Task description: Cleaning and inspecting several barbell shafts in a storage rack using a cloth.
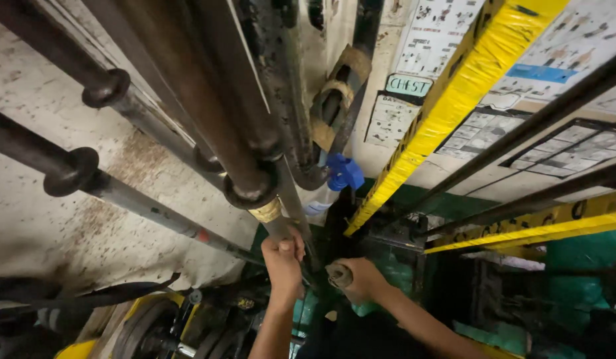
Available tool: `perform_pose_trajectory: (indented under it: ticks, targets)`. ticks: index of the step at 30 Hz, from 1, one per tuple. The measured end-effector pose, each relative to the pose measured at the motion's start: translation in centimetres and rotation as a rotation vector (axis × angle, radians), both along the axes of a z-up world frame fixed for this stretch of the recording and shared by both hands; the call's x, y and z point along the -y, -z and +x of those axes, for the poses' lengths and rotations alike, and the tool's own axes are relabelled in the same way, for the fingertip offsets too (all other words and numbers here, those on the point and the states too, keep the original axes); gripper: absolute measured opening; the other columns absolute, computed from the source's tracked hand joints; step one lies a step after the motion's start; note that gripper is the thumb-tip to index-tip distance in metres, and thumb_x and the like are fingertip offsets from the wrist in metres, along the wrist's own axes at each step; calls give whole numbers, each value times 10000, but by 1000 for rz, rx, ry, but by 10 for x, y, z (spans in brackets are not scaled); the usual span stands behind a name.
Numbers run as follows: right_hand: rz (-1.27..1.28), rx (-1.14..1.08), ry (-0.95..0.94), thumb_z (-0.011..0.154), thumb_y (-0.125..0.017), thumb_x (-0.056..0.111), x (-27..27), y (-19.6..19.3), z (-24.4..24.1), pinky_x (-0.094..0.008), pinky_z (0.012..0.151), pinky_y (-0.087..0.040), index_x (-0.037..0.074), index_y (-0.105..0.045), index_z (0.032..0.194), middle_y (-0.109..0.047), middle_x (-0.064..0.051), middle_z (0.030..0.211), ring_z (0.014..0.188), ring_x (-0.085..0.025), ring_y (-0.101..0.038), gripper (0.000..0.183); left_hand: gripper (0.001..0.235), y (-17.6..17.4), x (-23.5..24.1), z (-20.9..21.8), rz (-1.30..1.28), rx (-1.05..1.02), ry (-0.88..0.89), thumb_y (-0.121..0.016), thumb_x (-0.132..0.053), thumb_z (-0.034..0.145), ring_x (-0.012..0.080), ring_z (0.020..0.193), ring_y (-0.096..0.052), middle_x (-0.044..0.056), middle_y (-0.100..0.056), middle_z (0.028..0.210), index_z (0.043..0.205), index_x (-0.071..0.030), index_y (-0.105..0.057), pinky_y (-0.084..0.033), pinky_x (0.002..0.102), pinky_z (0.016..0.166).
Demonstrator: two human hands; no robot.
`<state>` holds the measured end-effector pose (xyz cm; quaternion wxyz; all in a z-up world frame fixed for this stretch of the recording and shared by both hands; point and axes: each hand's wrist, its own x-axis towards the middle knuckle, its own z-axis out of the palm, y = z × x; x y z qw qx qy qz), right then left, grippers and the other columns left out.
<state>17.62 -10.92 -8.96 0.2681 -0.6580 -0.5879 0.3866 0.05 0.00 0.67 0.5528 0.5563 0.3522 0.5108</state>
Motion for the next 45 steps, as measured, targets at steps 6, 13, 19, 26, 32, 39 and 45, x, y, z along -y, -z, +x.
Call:
perform_pose_trajectory:
  ticks: [6,13,19,26,32,39,45]
  targets:
    - [11,-52,-5,751,-783,267,-5,-6,-6,-400,755,-573,81,-745,1024,-758,-148,924,833,-344,-728,332,767,-3,2,-2,10,27,-7,-460,-761,944,97,497,-441,-7,-487,579,725,-37,-579,-284,287,456]
    - [64,-49,-41,751,-786,227,-3,-28,-9,-400,780,-572,69,-744,1027,-759,-160,944,878,-353,-728,321,571,-55,11,-27,266,-681,-161,-453,-537,1059,355,582,-608,33,-567,658,912,-34,-681,-406,431,578]
    - [58,-10,-58,715,-824,223,-10,-41,-15,-413,821,-556,84,-735,1099,-759,-153,1017,930,-352,-717,418,348,-92,13,-22,568,-696,-421,-677,-353,896,447,1018,-525,254,-531,1073,937,-7,-689,-442,531,864]
    - [82,-1,-17,743,-825,215,-11,-40,-21,-397,846,-572,72,-727,1127,-754,-160,1039,984,-339,-726,421,520,21,-18,-4,672,-250,-325,-604,-429,1077,344,1237,-538,233,-516,1374,1325,-11,-420,-411,477,1098]
    - [-31,-102,66,745,-801,218,-12,-62,-33,-380,836,-586,72,-725,1161,-772,-150,1029,948,-302,-769,447,835,-4,-24,3,561,22,-234,-590,-523,1077,277,1296,-513,206,-453,1436,1545,20,-163,-430,427,1061]
    - [269,-184,84,804,-741,118,-25,-86,-37,-345,901,-579,43,-645,1297,-756,-153,1137,1037,-272,-761,508,932,30,-36,5,379,-17,-286,-717,-579,914,192,937,-628,113,-646,1099,1492,48,-341,-531,334,816]
    - [492,-192,87,739,-820,75,-52,-97,-37,-367,922,-559,23,-615,1280,-718,-163,1178,1100,-296,-718,581,932,17,-35,6,460,40,-264,-716,-596,952,212,1092,-636,143,-633,1242,1496,63,-346,-531,352,933]
